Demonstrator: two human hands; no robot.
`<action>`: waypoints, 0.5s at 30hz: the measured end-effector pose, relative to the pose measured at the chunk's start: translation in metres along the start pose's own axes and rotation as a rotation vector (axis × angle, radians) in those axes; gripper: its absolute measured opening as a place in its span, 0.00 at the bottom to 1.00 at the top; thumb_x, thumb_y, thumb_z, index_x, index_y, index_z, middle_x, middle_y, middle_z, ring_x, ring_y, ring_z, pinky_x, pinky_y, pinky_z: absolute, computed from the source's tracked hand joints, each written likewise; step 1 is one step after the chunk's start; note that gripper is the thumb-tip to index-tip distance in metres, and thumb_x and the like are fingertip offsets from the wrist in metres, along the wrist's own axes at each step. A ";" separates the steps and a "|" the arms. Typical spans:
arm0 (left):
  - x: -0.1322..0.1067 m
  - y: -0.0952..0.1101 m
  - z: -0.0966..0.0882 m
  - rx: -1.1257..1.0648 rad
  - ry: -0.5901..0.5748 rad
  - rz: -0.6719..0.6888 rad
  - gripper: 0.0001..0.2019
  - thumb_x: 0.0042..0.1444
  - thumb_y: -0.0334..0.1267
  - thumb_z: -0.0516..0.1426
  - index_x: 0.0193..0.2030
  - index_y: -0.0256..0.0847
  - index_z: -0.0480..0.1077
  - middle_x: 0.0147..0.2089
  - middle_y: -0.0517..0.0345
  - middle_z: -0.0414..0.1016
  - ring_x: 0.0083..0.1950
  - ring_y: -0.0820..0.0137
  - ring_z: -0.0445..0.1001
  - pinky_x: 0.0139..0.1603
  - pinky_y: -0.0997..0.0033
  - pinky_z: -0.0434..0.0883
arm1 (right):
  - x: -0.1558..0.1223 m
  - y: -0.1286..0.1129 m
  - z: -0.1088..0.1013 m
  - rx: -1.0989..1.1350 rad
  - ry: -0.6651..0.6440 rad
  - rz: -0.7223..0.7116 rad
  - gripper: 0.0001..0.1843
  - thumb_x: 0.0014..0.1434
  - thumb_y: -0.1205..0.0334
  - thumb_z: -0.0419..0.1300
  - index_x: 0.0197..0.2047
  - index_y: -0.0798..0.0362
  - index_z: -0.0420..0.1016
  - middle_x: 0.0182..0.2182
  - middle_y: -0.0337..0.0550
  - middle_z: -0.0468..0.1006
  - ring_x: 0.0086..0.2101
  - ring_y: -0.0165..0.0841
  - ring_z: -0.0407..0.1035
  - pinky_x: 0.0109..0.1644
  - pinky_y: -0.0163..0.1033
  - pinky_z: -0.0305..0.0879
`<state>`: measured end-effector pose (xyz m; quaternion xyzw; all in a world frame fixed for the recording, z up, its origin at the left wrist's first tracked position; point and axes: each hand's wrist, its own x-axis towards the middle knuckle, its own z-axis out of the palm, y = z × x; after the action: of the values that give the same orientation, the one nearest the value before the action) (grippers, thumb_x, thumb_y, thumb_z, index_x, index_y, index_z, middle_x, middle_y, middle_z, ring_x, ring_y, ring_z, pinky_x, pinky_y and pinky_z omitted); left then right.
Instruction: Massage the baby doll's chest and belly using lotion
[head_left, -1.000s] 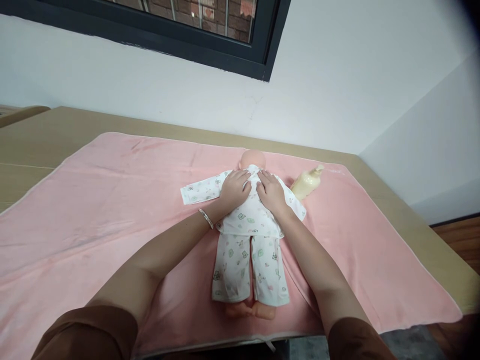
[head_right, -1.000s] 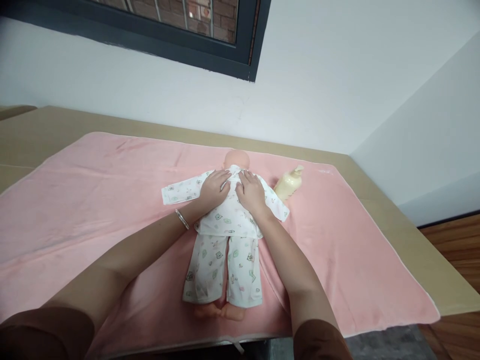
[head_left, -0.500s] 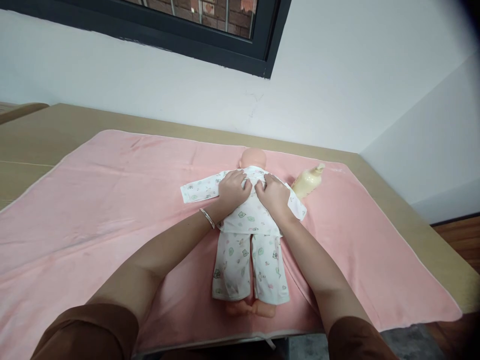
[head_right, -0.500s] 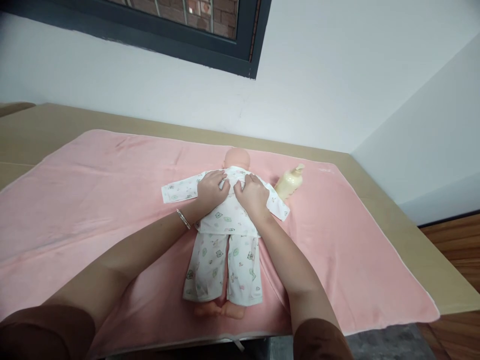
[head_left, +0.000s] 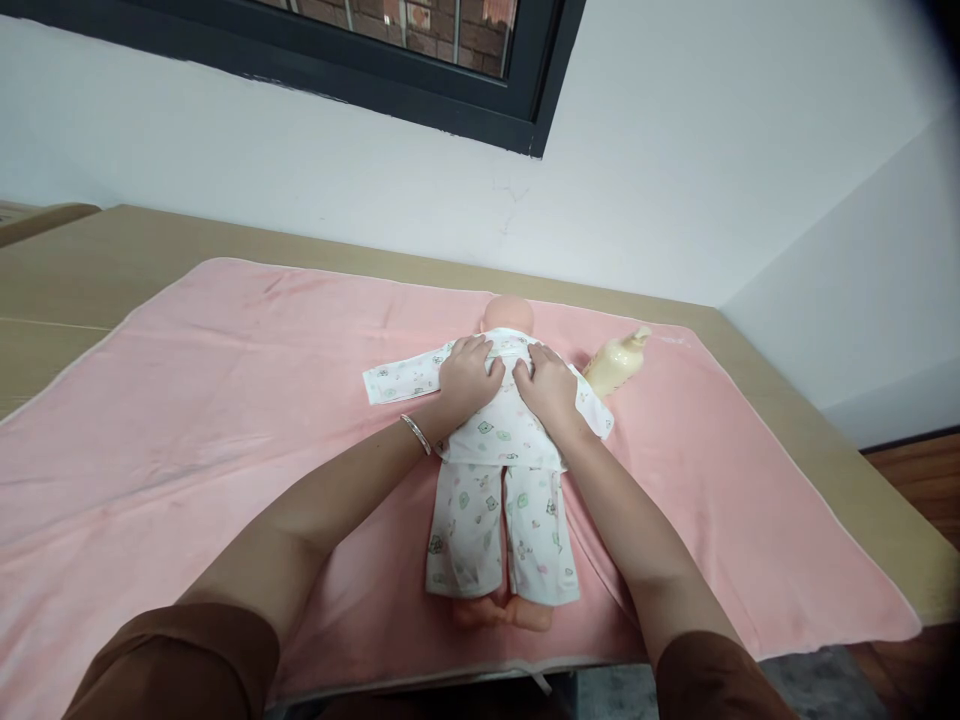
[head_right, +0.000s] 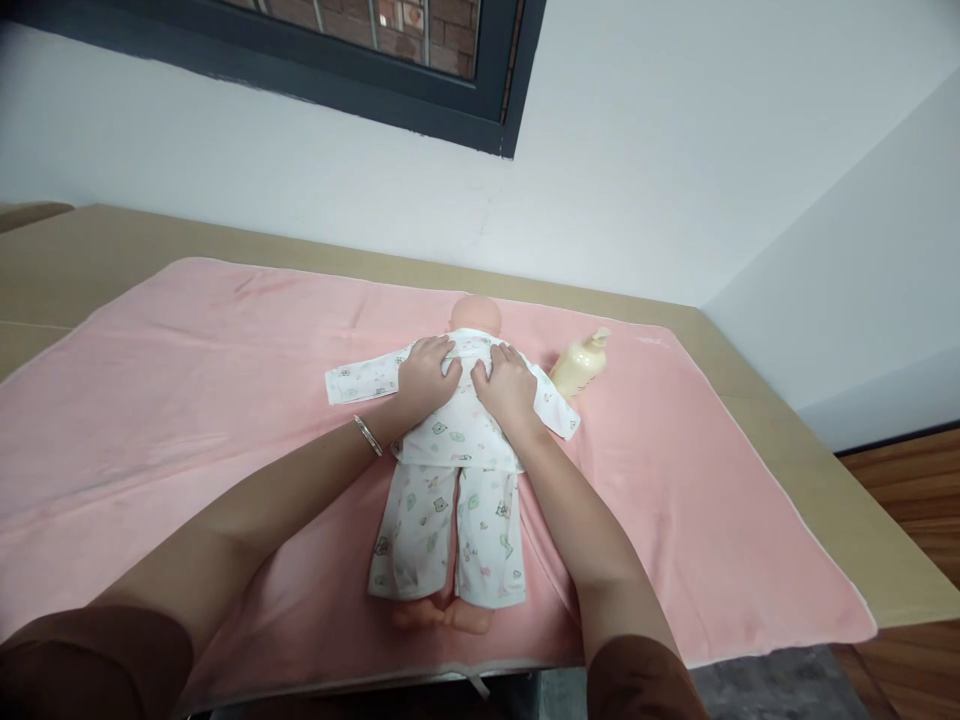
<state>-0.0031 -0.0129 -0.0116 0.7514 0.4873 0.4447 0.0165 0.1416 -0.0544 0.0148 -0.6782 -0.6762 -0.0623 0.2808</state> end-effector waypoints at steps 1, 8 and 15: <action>0.000 0.000 0.000 -0.001 -0.005 0.000 0.14 0.58 0.36 0.53 0.48 0.38 0.75 0.53 0.49 0.77 0.58 0.58 0.71 0.62 0.57 0.68 | 0.000 0.001 0.000 0.014 -0.003 -0.004 0.22 0.64 0.56 0.49 0.57 0.56 0.71 0.55 0.54 0.75 0.58 0.47 0.65 0.57 0.49 0.64; 0.004 -0.002 -0.001 0.004 -0.042 0.044 0.16 0.59 0.36 0.52 0.51 0.35 0.73 0.54 0.48 0.76 0.58 0.58 0.69 0.63 0.58 0.67 | 0.004 0.008 0.006 0.104 -0.041 -0.052 0.27 0.65 0.57 0.48 0.61 0.62 0.67 0.60 0.58 0.69 0.62 0.48 0.60 0.65 0.53 0.57; 0.007 -0.004 0.000 -0.060 -0.097 0.048 0.18 0.59 0.35 0.51 0.53 0.33 0.71 0.56 0.45 0.74 0.60 0.58 0.69 0.65 0.56 0.64 | 0.011 0.017 0.014 0.197 -0.076 -0.113 0.27 0.65 0.59 0.47 0.63 0.63 0.65 0.62 0.59 0.66 0.64 0.46 0.58 0.69 0.57 0.48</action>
<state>-0.0048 -0.0056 -0.0086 0.7825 0.4544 0.4225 0.0519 0.1546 -0.0368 0.0030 -0.6101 -0.7263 0.0147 0.3162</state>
